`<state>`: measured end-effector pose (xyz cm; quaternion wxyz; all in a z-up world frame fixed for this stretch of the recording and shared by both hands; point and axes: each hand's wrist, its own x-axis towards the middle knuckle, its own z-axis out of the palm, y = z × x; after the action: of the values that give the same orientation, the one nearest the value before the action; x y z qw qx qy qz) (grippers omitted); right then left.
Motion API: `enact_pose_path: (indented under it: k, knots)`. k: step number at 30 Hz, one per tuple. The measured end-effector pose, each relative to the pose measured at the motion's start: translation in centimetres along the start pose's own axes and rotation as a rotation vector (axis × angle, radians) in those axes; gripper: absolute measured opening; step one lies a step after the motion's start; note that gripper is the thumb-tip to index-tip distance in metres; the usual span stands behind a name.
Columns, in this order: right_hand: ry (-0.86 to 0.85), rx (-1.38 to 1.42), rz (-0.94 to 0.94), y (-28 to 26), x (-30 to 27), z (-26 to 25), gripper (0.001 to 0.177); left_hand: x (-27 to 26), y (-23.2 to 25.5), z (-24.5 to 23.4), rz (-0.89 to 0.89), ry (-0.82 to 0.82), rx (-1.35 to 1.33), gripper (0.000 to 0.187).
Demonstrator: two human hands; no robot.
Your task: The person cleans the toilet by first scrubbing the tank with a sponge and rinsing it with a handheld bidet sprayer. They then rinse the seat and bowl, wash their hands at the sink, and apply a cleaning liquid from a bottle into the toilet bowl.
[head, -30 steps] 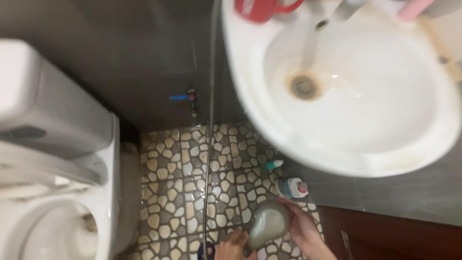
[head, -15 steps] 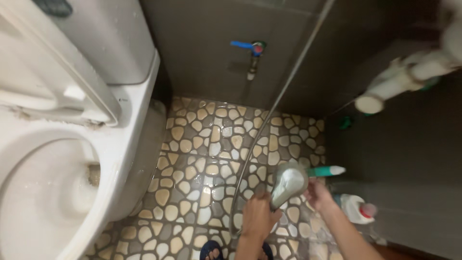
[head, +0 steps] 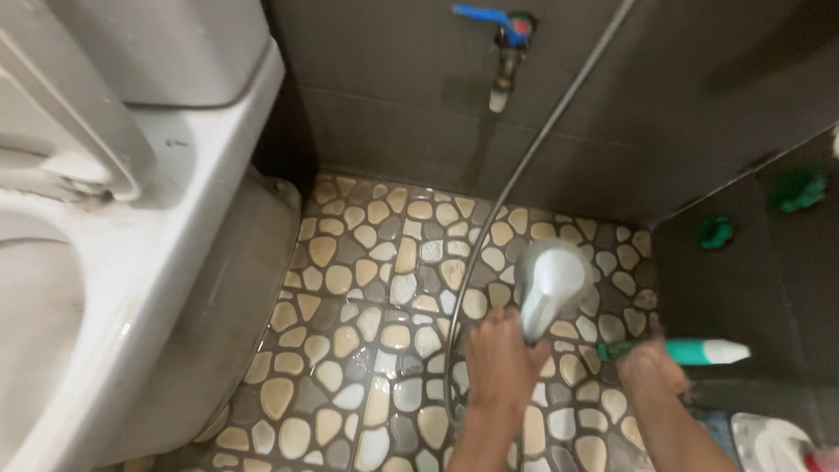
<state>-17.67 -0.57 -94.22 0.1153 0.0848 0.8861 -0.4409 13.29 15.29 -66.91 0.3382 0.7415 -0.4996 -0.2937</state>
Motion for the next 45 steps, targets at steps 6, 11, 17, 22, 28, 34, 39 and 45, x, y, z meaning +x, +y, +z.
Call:
enact_pose_path:
  k: [6, 11, 17, 22, 28, 34, 39, 45]
  knots:
    - [0.055, -0.116, -0.128, 0.6, 2.0, -0.3, 0.055, 1.1, 0.1, -0.1, 0.05, 0.029, 0.011, 0.029]
    - [-0.386, 0.063, -0.808, -0.1, -1.7, -9.1, 0.06, -1.6, 2.5, -3.6, -0.033, 0.073, -0.146, 0.028]
    - [-0.985, -0.018, -0.991, -13.5, -15.1, -26.5, 0.045, -6.5, 9.7, -14.5, -0.209, 0.286, -0.16, 0.032]
    - [-1.2, 0.016, -1.147, -25.1, -27.4, -36.7, 0.052, -10.8, 16.0, -24.0, -0.242, 0.663, -0.155, 0.042]
    - [-1.534, 0.156, -1.514, -38.8, -41.3, -44.1, 0.068, -12.2, 22.3, -37.2, -0.461, 0.729, -0.228, 0.052]
    - [-1.423, 0.015, -1.461, -48.3, -53.9, -52.6, 0.057, -8.2, 34.3, -51.0, -0.408, 0.908, -0.268, 0.034]
    - [-1.566, 0.169, -1.646, -54.1, -62.0, -53.6, 0.056, 1.0, 36.4, -59.6, -0.391, 0.97, -0.244, 0.037]
    - [-1.565, -0.065, -1.616, -59.4, -71.9, -50.1, 0.054, 13.3, 33.4, -68.3, -0.505, 0.987, -0.263, 0.041]
